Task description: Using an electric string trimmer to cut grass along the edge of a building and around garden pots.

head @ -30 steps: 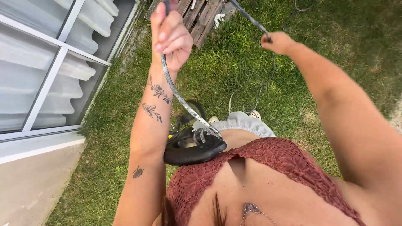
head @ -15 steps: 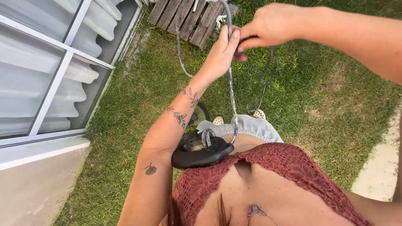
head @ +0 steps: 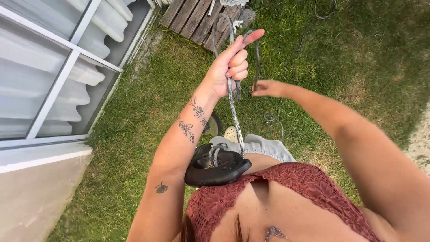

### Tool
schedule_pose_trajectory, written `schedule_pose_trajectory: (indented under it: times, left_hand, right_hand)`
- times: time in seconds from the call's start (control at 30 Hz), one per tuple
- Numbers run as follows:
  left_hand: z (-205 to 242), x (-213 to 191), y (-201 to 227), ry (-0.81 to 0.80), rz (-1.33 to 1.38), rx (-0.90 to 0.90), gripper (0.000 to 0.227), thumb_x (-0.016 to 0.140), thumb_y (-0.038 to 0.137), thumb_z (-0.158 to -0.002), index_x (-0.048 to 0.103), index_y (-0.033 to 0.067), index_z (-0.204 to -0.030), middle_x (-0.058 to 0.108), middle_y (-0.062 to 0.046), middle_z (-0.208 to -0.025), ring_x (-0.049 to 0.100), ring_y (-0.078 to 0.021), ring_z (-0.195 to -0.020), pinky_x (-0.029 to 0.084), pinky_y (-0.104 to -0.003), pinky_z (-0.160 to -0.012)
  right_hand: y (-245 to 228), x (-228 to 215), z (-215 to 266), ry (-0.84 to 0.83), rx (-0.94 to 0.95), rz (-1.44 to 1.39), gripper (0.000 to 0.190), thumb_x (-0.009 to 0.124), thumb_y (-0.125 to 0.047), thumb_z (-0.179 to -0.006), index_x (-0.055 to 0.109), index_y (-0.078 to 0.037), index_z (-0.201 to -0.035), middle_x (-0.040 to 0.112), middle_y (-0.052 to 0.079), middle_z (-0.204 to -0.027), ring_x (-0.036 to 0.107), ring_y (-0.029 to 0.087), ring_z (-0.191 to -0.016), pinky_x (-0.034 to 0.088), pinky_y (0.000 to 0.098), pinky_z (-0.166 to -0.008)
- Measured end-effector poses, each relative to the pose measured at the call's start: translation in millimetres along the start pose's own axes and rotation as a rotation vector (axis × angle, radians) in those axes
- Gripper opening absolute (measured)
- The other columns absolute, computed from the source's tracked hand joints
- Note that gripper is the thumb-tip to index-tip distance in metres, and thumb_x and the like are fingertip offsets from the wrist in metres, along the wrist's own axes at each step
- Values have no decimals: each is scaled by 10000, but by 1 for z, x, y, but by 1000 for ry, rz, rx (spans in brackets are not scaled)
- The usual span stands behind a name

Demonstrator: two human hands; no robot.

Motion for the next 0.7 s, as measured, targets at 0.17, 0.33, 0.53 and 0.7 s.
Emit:
schedule_pose_trajectory:
  times: [0.17, 0.33, 0.53, 0.7]
  left_hand:
    - [22, 34, -31, -38, 124, 16, 513, 458, 293, -1136, 367, 137, -1617, 279, 95, -563, 233, -19, -459, 216, -193, -381]
    - [40, 51, -84, -74, 22, -91, 477, 411, 279, -1157, 386, 102, -1599, 224, 91, -591, 198, -38, -464, 195, -215, -407]
    - [68, 89, -77, -74, 51, -146, 540, 395, 262, -1130, 252, 247, -1651, 199, 82, -565, 197, -39, -451, 192, -207, -405]
    - [108, 89, -60, -246, 61, -21, 345, 352, 252, -1192, 417, 180, -1523, 182, 109, -655, 236, -17, -452, 282, -175, -426]
  right_hand:
    - [56, 79, 7, -123, -2, 56, 308, 476, -393, -1048, 660, -184, -1181, 706, 63, -1195, 643, 240, -1156, 514, 459, -1058]
    - [-66, 54, 59, 205, -755, -352, 172, 734, -134, -897, 627, -76, -1019, 618, 86, -1104, 619, 195, -1049, 560, 322, -978]
    - [75, 79, -12, 427, -383, 52, 242, 664, -268, -913, 618, -44, -835, 616, 137, -822, 611, 320, -812, 521, 467, -843]
    - [178, 94, -33, 571, -49, 109, 264, 642, -409, -981, 659, -145, -980, 666, 134, -797, 646, 374, -795, 514, 527, -820]
Point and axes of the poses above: each hand's wrist, its own z-axis away from the middle knuckle, its own x-axis out of the palm, y = z × x, the point moved 10 cm from there along -z, towards the middle knuckle
